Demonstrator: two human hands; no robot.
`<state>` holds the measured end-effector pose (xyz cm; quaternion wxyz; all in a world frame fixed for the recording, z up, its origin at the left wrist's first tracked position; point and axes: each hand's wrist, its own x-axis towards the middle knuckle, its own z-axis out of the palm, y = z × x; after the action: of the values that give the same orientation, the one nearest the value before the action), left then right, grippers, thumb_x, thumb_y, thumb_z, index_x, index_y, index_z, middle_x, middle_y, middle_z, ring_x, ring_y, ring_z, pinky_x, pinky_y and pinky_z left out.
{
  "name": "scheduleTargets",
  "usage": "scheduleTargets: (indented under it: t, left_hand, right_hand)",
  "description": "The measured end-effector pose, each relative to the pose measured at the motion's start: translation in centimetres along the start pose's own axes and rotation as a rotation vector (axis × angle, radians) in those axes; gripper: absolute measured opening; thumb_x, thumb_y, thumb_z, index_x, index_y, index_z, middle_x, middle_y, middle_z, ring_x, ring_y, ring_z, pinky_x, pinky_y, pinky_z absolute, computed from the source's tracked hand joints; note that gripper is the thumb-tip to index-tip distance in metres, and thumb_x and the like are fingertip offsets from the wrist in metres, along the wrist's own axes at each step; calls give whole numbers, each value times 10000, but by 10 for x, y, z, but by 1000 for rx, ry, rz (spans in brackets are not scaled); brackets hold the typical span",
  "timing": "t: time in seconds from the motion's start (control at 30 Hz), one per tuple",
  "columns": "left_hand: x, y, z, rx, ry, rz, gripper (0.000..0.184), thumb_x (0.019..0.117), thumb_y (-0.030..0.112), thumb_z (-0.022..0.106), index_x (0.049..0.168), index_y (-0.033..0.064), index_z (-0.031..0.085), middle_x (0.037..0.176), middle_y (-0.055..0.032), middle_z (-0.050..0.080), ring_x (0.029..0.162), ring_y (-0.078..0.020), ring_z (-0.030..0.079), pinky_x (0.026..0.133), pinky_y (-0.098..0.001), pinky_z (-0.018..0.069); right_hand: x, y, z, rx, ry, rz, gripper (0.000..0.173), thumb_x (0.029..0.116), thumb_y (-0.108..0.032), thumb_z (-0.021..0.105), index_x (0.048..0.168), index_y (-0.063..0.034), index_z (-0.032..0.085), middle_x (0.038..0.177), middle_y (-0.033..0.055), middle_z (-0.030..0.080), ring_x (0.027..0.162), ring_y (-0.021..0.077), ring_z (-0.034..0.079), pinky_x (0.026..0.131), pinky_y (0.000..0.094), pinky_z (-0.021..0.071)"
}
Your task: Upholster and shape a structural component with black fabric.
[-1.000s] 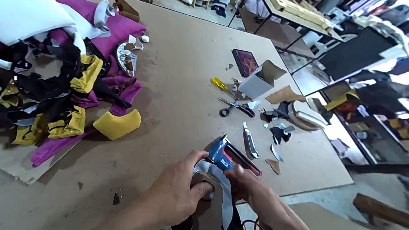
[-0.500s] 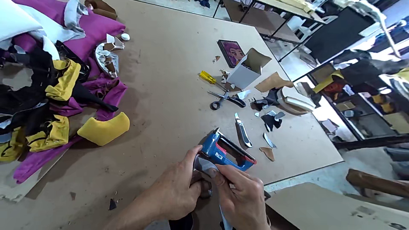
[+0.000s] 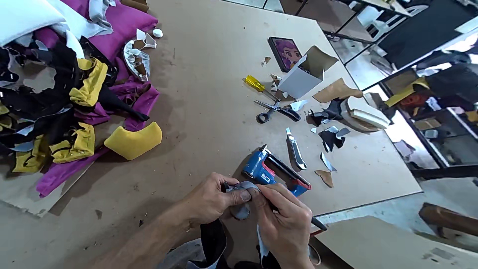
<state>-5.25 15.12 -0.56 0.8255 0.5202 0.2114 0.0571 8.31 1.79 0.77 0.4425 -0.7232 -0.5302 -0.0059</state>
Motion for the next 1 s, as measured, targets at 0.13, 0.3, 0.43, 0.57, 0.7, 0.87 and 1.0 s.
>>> scheduleTargets:
  t: [0.13,0.3,0.43,0.57,0.7,0.87,1.0]
  left_hand:
    - [-3,8,4,-38,95,-13,106,976,137,683,973,71,767,866,23,726,813,-25,665,782,-211,554]
    - [-6,4,4,78,239,-114,147,979,219,684,919,108,759,917,29,692,847,-38,655,786,-222,551]
    - [-5,5,7,265,271,-143,167,956,301,694,933,158,776,1032,28,647,954,-42,614,837,-234,511]
    - [-6,5,11,390,270,-103,201,968,335,668,953,172,785,1057,31,640,983,-37,601,850,-238,496]
    - [-2,4,13,455,241,-85,226,993,358,640,990,186,787,1077,37,644,974,-26,615,850,-235,514]
    - [4,-2,8,398,191,-72,235,993,318,636,958,131,775,1054,1,634,976,-55,595,848,-248,492]
    - [5,-6,10,393,209,-22,238,994,327,632,949,146,780,1024,21,642,964,-44,602,843,-240,498]
  right_hand:
    - [13,1,-7,95,-120,69,216,979,-263,651,924,-112,796,804,-65,686,717,-23,626,613,136,534]
    - [-2,-33,-40,-282,-401,-102,198,989,-266,640,1112,-183,772,1220,167,682,1116,260,675,828,379,605]
    - [-18,-37,-42,-528,-576,-172,333,1017,-371,568,1240,-203,748,1398,185,614,1181,322,646,805,408,583]
    - [-20,-44,-35,-589,-603,-120,415,1033,-365,474,1243,-133,746,1431,201,584,1097,329,660,741,402,568]
    - [-26,-46,-23,-673,-582,-97,510,1027,-437,410,1211,-102,748,1433,176,585,1032,306,663,732,400,550]
    - [-22,-41,-31,-339,-580,41,427,1021,-366,428,1255,-201,745,1558,240,443,1419,433,434,1050,568,451]
    - [-33,-43,-24,-513,-580,59,433,1005,-353,443,1314,-218,716,1584,212,426,1285,394,567,854,480,553]
